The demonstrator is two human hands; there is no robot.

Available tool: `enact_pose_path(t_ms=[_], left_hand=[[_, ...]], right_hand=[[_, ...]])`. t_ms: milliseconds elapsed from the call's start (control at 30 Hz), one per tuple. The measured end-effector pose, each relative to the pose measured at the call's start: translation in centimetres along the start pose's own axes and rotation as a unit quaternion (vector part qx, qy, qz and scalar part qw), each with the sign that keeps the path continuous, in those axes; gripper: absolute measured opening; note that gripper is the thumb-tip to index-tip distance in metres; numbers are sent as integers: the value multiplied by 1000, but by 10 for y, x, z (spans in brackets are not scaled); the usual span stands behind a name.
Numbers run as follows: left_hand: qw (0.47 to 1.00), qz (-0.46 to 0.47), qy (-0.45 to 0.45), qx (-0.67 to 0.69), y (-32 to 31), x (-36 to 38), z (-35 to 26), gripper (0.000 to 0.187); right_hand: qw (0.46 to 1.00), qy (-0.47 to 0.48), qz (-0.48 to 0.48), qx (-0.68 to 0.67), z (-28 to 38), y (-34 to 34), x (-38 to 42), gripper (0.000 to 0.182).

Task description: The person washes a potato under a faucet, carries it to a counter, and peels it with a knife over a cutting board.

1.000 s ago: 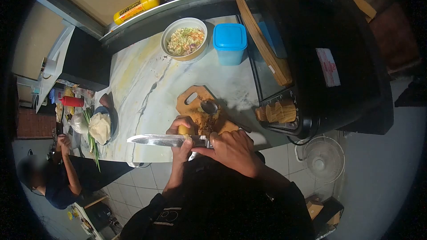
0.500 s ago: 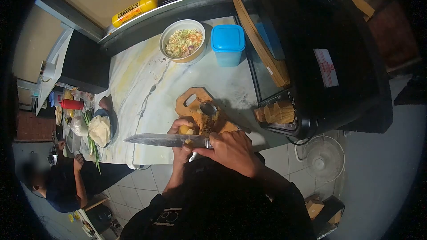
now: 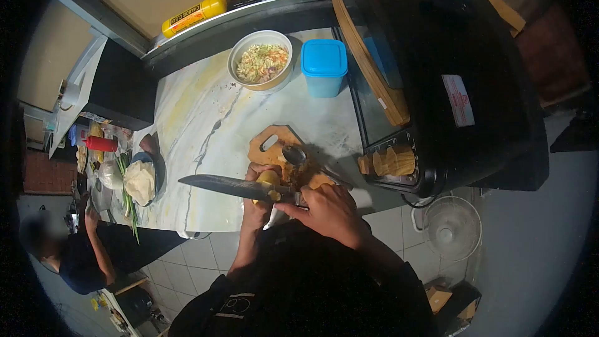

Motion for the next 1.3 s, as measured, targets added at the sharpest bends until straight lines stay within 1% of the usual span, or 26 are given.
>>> enact_pose_path(t_ms=[100, 133, 233, 267, 367, 467, 600, 667, 767, 867, 967, 1000, 1067, 1100, 1167, 1267, 1300], left_hand=[[1000, -5, -2, 10, 7, -2, 10, 96], [999, -15, -35, -17, 7, -1, 12, 89], [989, 19, 33, 140, -4, 4, 2, 82], [986, 60, 29, 153, 0, 3, 5, 77], [981, 52, 59, 177, 2, 1, 6, 73], [990, 6, 84, 116, -2, 1, 0, 73], [979, 40, 90, 180, -7, -2, -9, 57], [971, 45, 92, 216, -13, -3, -17, 48], [973, 42, 93, 205, -7, -4, -12, 44], [977, 39, 81, 192, -5, -2, -15, 43], [987, 7, 87, 137, -1, 0, -18, 44], [987, -5, 80, 137, -1, 0, -19, 44], [988, -29, 66, 137, -4, 0, -19, 44], [989, -42, 57, 126, -4, 0, -19, 46], [992, -66, 40, 104, -4, -1, -17, 52], [997, -28, 15, 64, 7, 0, -10, 66], [997, -22, 23, 76, 8, 0, -9, 70]], right_hand=[[999, -25, -10, -36, 1, 5, -4, 49], [998, -36, -13, -48, -1, 5, -4, 48], [995, -62, -24, -72, -7, 4, -1, 45], [995, -66, -31, -73, -9, 3, 0, 44], [993, -77, -43, -82, -10, 5, 2, 42], [989, -84, -52, -108, -6, 9, 2, 41], [985, -77, -72, -138, -6, 10, 2, 39], [980, -103, -47, -161, -6, 12, 1, 38], [979, -122, -15, -165, -14, 8, 2, 38], [977, -128, -14, -173, -16, 2, 2, 40], [975, -113, -30, -187, -18, -1, 1, 41], [975, -105, -37, -192, -18, -2, 1, 41], [973, -120, -23, -197, -19, -2, -1, 42], [971, -129, -16, -200, -19, -2, -1, 42], [972, -96, -51, -208, -20, -5, -1, 42], [969, -67, -92, -219, -14, -4, -3, 45], [968, -62, -97, -221, -12, -3, -3, 46]])
Point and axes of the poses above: each hand's wrist, its own x-axis away from the middle knuckle, its own y-axis out of the back of the hand, z = x × y, the point moved 1 cm from there along -x, towards the middle knuckle, and after that the axes turned 13 degrees about y, right-handed, at the moved point
